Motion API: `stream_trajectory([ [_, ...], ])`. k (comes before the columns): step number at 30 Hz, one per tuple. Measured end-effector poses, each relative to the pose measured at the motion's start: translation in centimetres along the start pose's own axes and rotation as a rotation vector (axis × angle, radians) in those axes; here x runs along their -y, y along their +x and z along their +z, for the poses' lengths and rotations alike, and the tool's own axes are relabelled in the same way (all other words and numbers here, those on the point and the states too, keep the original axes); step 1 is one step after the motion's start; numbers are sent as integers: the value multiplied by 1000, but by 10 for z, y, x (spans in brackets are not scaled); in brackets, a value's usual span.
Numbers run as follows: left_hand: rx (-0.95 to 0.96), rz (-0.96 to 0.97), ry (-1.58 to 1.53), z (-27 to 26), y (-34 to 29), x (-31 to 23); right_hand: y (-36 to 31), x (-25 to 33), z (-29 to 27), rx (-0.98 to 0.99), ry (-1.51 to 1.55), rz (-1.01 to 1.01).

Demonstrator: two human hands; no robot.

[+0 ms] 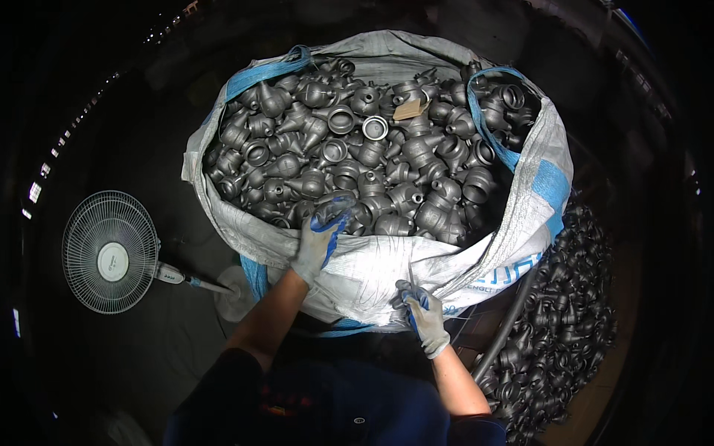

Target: The person takes metal parts from a large bag one by one, scrapes each piece with a hand file, and places the finished parts into a basket on the floor.

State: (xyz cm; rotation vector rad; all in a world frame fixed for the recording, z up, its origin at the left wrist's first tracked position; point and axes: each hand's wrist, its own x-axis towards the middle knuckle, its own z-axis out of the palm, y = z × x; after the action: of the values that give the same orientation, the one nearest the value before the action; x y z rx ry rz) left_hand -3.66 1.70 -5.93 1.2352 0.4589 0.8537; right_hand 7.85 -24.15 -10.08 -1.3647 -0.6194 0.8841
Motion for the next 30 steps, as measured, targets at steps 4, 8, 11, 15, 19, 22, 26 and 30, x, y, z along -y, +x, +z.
stream_trajectory([
  [4, 113, 16, 270, 38, 42, 27, 6, -4, -11, 29, -14, 103],
  [8, 189, 174, 808, 76, 82, 54, 8, -4, -16, 18, -1, 123],
  [11, 280, 144, 1060, 104, 100, 77, 5, -4, -15, -8, 7, 195],
  [15, 502, 137, 1437, 120, 118, 105, 5, -6, -9, -58, 88, 156],
  [19, 580, 169, 1426, 107, 140, 113, 4, -7, -7, -85, 52, 121],
  [22, 525, 311, 1282, 90, 151, 105, 2, -4, -4, -113, 89, 144],
  [26, 379, 368, 795, 68, 160, 72, 2, 8, 4, -152, 159, 166],
  [30, 170, 124, 209, 47, 151, 23, 10, 38, 5, -152, 246, 272],
])
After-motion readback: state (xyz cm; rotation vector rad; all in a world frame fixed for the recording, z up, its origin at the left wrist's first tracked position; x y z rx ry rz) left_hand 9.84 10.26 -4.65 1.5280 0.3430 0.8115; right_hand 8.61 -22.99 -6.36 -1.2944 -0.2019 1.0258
